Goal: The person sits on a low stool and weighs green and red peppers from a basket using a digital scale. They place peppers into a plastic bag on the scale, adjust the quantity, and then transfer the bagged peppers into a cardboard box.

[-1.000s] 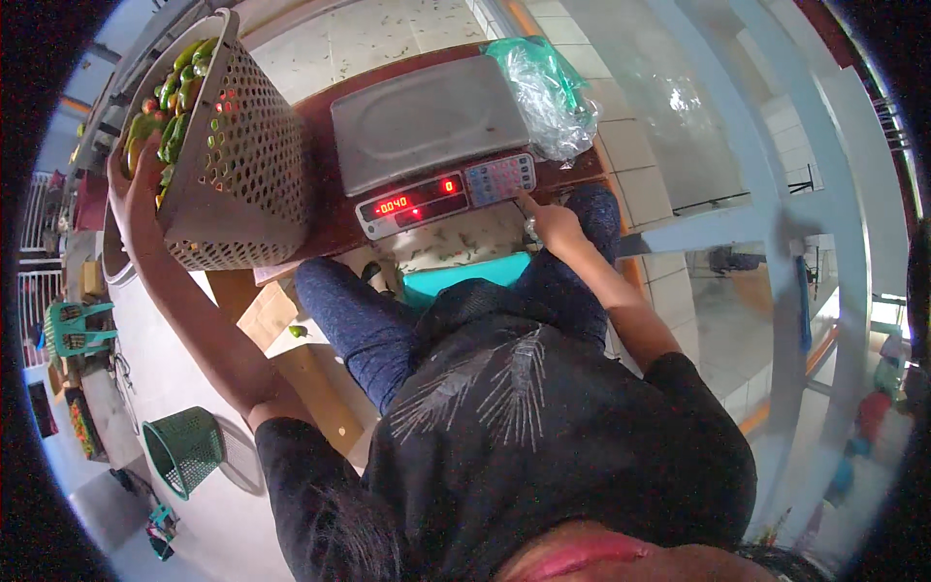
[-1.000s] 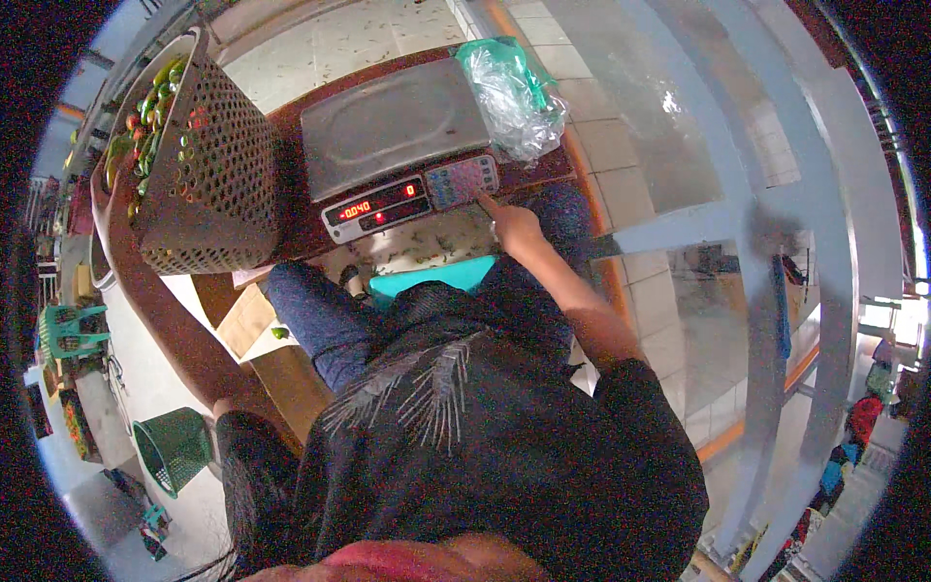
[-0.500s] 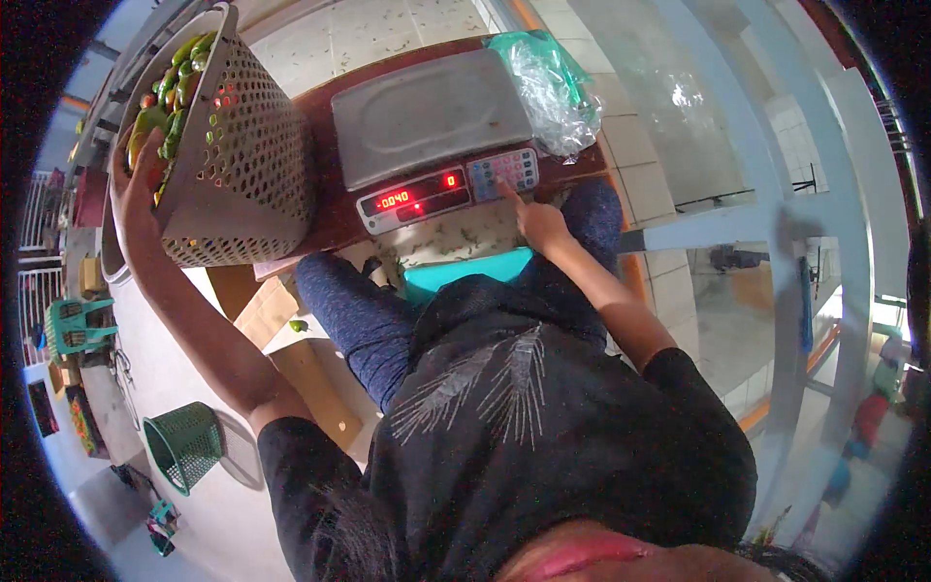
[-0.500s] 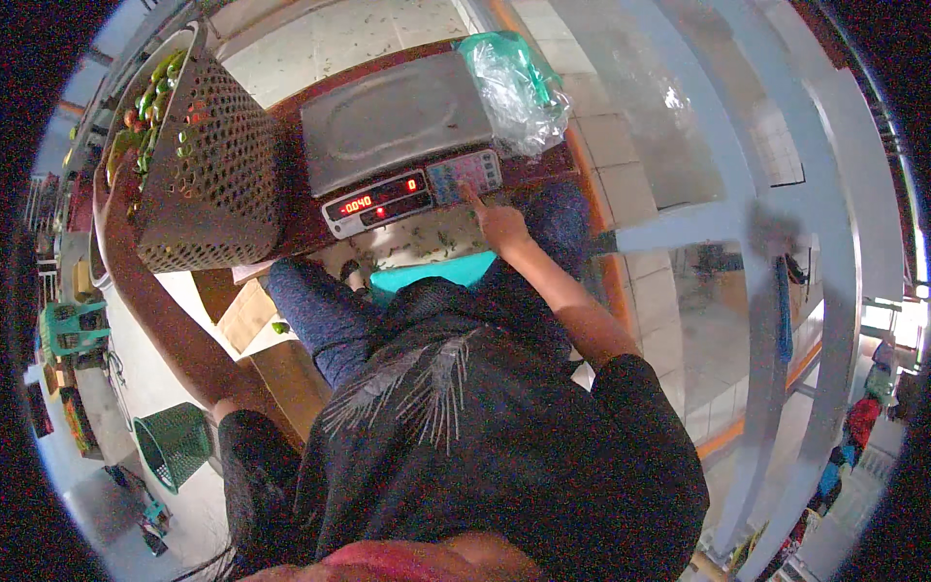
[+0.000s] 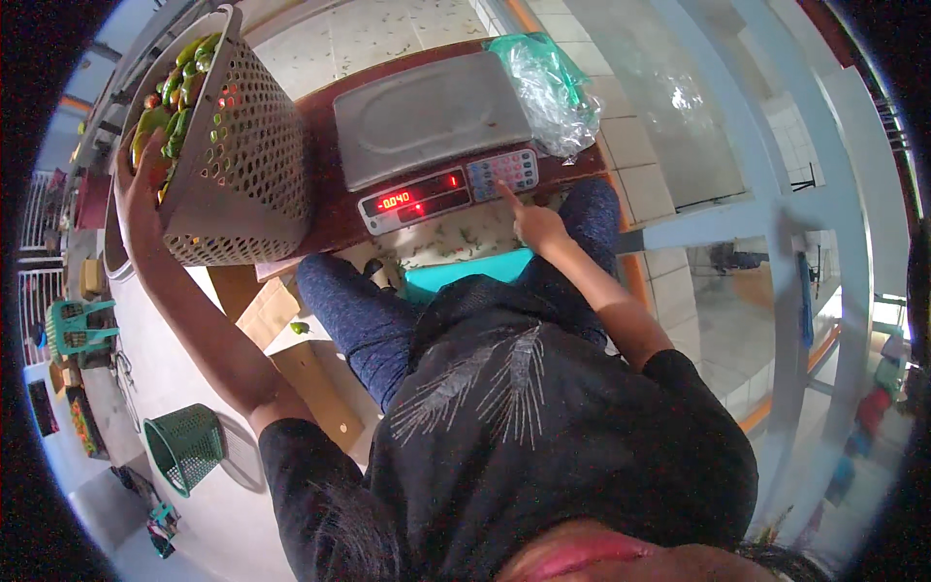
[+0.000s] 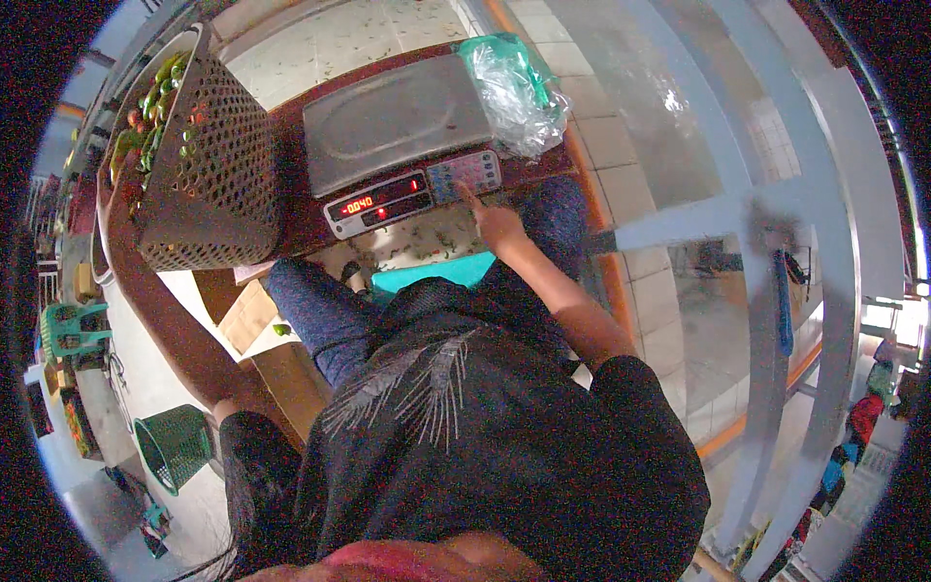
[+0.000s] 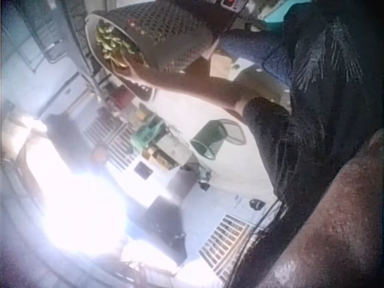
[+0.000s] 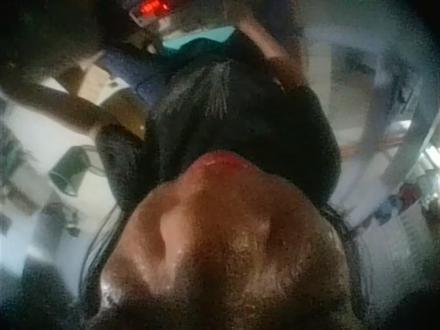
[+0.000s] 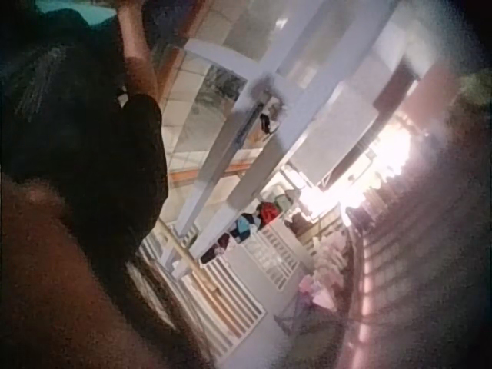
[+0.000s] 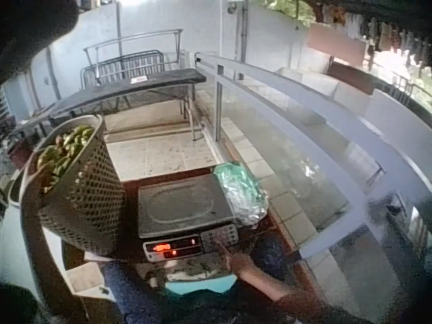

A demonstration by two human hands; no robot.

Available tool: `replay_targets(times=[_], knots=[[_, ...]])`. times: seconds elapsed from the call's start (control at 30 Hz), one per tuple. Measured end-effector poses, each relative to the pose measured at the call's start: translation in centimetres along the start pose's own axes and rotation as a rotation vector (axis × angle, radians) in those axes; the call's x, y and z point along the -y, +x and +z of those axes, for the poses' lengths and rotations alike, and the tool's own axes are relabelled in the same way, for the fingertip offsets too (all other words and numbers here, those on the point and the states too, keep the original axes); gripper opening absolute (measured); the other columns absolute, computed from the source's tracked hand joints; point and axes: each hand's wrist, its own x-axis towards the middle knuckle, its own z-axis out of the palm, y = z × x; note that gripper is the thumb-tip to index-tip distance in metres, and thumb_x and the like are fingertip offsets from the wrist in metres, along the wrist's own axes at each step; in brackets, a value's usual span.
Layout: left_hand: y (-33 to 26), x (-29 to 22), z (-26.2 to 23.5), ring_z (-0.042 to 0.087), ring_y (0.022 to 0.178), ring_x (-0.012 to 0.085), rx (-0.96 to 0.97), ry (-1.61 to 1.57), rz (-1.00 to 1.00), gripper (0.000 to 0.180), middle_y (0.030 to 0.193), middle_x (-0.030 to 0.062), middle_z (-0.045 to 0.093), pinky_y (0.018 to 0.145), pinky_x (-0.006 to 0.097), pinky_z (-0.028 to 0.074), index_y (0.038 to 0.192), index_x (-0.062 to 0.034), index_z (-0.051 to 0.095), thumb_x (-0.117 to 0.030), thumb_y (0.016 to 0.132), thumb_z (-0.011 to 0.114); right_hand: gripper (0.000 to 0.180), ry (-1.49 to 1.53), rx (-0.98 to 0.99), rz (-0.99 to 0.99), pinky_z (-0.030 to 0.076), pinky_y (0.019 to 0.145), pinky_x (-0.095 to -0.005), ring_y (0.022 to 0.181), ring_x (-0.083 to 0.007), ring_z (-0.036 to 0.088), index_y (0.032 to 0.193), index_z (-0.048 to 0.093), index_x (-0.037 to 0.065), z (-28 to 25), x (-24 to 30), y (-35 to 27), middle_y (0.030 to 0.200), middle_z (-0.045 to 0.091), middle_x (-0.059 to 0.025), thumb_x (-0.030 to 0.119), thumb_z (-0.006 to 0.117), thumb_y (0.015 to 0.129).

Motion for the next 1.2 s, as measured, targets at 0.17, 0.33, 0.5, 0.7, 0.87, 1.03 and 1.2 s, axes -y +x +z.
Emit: replay_targets(times=[0.17, 0.33, 0.5, 0.7, 0.87, 1.03, 1.2], knots=[[-0.3, -0.2, 0.1, 0.056, 0.102, 0.0164, -0.003, -0.004, 0.019, 0.056, 0.111, 0.0071, 0.060, 0.086, 0.029, 0.045, 0.123, -0.0036, 0.053, -0.032, 0.079, 0.075, 0.087, 0.024, 0.019, 0.053, 0.053, 0.063, -0.0499, 0.071, -0.0388, 0.066, 0.149, -0.009, 0.024, -0.4, -0.1, -1.8, 0.082, 0.067, -0.0229, 0.010, 0.048, 0.085], [0.0, -0.1, 0.1, 0.057, 0.098, 0.0159, -0.022, 0.034, -0.020, 0.058, 0.111, 0.0062, 0.060, 0.086, 0.030, 0.045, 0.123, -0.0054, 0.055, -0.034, 0.077, 0.076, 0.089, -0.002, 0.056, 0.097, 0.053, 0.062, -0.0495, 0.071, -0.0383, 0.066, 0.149, -0.010, 0.024, 0.3, -0.8, -1.1, 0.083, 0.067, -0.0220, 0.006, 0.047, 0.083], [-0.5, -0.5, 0.3, 0.057, 0.099, 0.0161, -0.001, 0.024, 0.001, 0.056, 0.112, 0.0069, 0.060, 0.087, 0.030, 0.045, 0.123, -0.0054, 0.055, -0.035, 0.079, 0.074, 0.087, -0.033, 0.092, 0.113, 0.051, 0.063, -0.0477, 0.070, -0.0377, 0.065, 0.150, -0.008, 0.020, 0.3, -0.6, -0.9, 0.081, 0.067, -0.0223, 0.009, 0.049, 0.084], [0.1, 0.0, -0.2, 0.056, 0.102, 0.0163, -0.016, 0.086, 0.005, 0.056, 0.114, 0.0074, 0.059, 0.087, 0.030, 0.045, 0.123, -0.0039, 0.055, -0.033, 0.079, 0.074, 0.089, -0.070, 0.070, 0.103, 0.053, 0.060, -0.0477, 0.066, -0.0358, 0.066, 0.149, -0.013, 0.016, 1.6, -0.5, -0.4, 0.080, 0.068, -0.0213, 0.009, 0.049, 0.085], [-0.1, 0.0, 0.0, 0.055, 0.103, 0.0150, 0.019, 0.025, 0.027, 0.055, 0.116, 0.0077, 0.058, 0.086, 0.028, 0.045, 0.125, -0.0038, 0.054, -0.031, 0.081, 0.073, 0.085, -0.016, 0.032, 0.085, 0.050, 0.063, -0.0497, 0.069, -0.0386, 0.064, 0.149, -0.007, 0.015, -0.4, -0.2, -0.6, 0.079, 0.066, -0.0234, 0.013, 0.050, 0.087], [0.3, 0.1, -0.3, 0.056, 0.099, 0.0135, -0.013, 0.113, 0.039, 0.056, 0.112, 0.0071, 0.060, 0.084, 0.026, 0.045, 0.124, -0.0037, 0.055, -0.032, 0.080, 0.075, 0.085, -0.060, 0.048, 0.070, 0.050, 0.062, -0.0492, 0.069, -0.0382, 0.064, 0.149, -0.007, 0.016, -0.4, -0.4, 0.0, 0.079, 0.066, -0.0226, 0.014, 0.051, 0.087], [-0.1, -0.3, 0.0, 0.057, 0.092, 0.0120, -0.021, 0.063, 0.018, 0.055, 0.109, 0.0065, 0.061, 0.079, 0.026, 0.046, 0.123, -0.0039, 0.055, -0.032, 0.080, 0.074, 0.087, -0.092, 0.074, 0.073, 0.051, 0.061, -0.0490, 0.069, -0.0379, 0.064, 0.150, -0.007, 0.017, -0.4, -0.6, 0.3, 0.079, 0.066, -0.0226, 0.014, 0.052, 0.086]])
